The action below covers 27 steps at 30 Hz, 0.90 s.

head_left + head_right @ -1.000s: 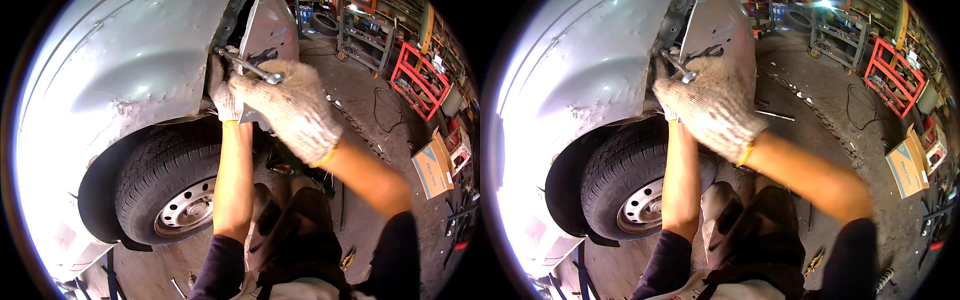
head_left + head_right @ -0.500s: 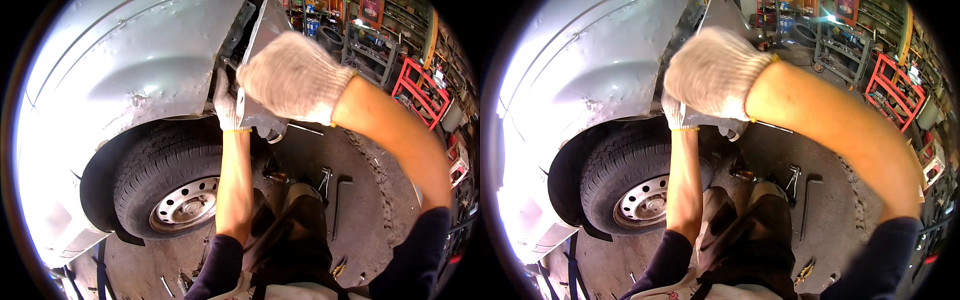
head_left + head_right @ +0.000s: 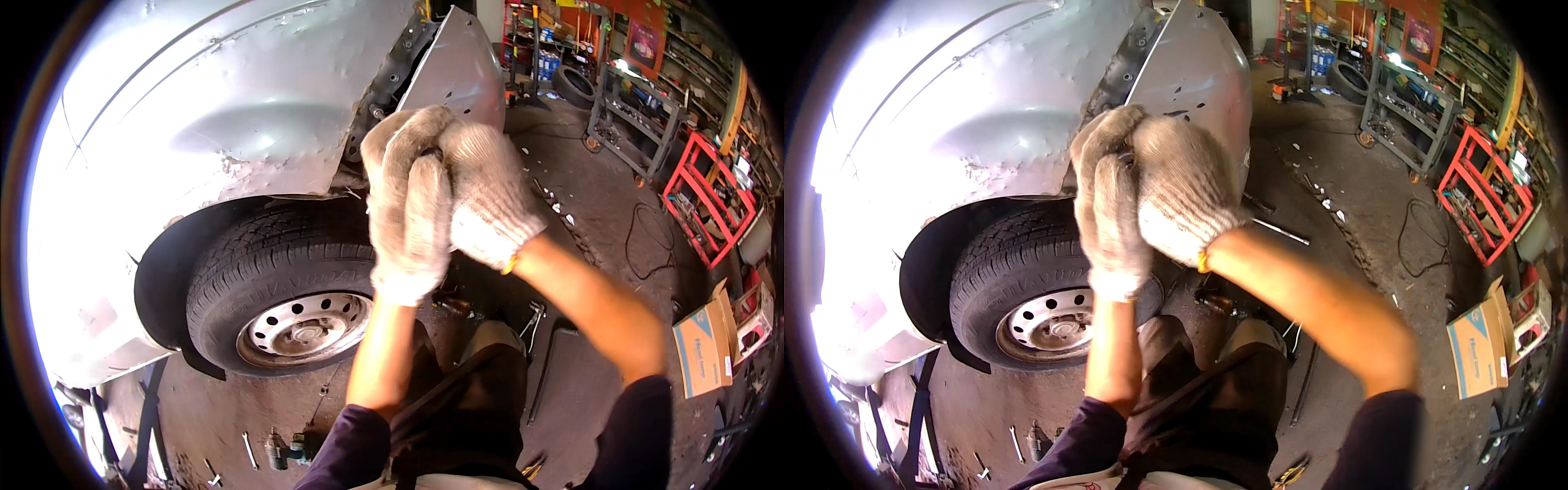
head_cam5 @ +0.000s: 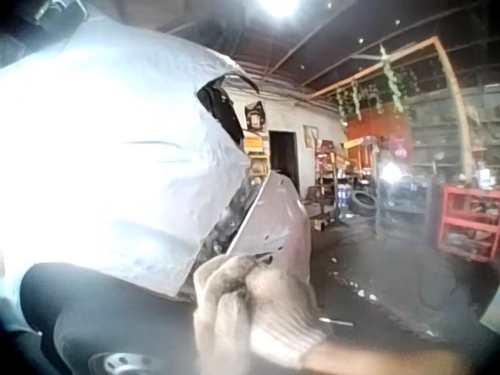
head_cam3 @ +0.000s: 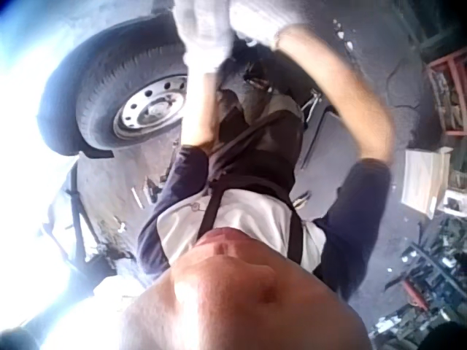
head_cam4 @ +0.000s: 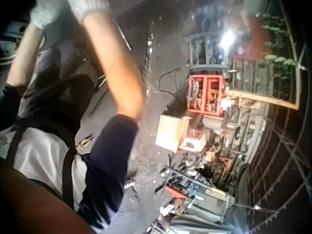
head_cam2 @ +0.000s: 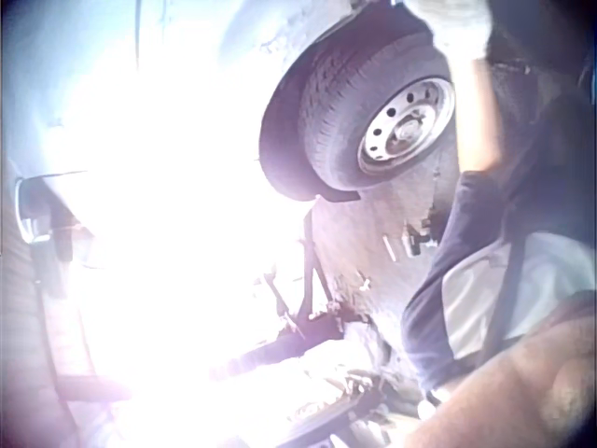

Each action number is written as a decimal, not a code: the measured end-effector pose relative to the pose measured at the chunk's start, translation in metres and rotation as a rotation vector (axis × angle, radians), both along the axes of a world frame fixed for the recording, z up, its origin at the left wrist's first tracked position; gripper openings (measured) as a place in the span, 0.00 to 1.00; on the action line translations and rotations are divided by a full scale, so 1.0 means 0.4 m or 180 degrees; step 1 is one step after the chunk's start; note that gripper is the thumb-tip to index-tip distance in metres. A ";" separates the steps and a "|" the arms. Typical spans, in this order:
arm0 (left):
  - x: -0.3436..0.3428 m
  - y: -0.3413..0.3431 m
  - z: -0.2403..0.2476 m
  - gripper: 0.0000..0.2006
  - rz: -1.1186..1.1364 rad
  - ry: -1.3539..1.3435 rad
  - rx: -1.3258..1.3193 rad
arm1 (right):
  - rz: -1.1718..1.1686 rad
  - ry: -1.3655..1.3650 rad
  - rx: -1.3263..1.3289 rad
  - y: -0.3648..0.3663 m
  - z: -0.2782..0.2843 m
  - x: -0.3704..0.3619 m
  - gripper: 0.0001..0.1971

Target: The person uses a socket wrench to loosen and remove bolts from the front bumper of a silver car. They then detach a black plastic trim piece from the bumper and reattach it, tightening the bolts to secure it in place.

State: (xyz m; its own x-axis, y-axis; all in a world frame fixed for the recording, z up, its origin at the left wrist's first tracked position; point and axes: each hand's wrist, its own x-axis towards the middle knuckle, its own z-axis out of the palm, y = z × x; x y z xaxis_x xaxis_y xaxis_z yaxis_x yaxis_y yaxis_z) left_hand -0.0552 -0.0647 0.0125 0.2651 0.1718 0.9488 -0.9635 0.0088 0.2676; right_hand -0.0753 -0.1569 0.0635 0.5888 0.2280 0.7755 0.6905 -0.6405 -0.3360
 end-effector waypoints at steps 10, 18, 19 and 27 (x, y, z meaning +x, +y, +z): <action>-0.050 0.162 0.122 0.15 -0.0932 0.1779 0.1595 | -0.0961 -0.0120 -0.1741 0.085 -0.087 -0.025 0.09; 0.051 0.089 -0.016 0.27 0.1722 -0.0425 0.0321 | -0.0505 -0.0664 -0.4341 -0.016 0.271 -0.088 0.06; 0.057 0.079 -0.030 0.27 0.1801 -0.0399 0.0276 | -0.0558 -0.1155 -0.4921 -0.003 0.292 -0.100 0.05; 0.077 -0.048 0.031 0.14 0.0797 -0.0736 -0.0854 | 0.0374 -0.0910 -0.3398 -0.141 0.212 0.047 0.08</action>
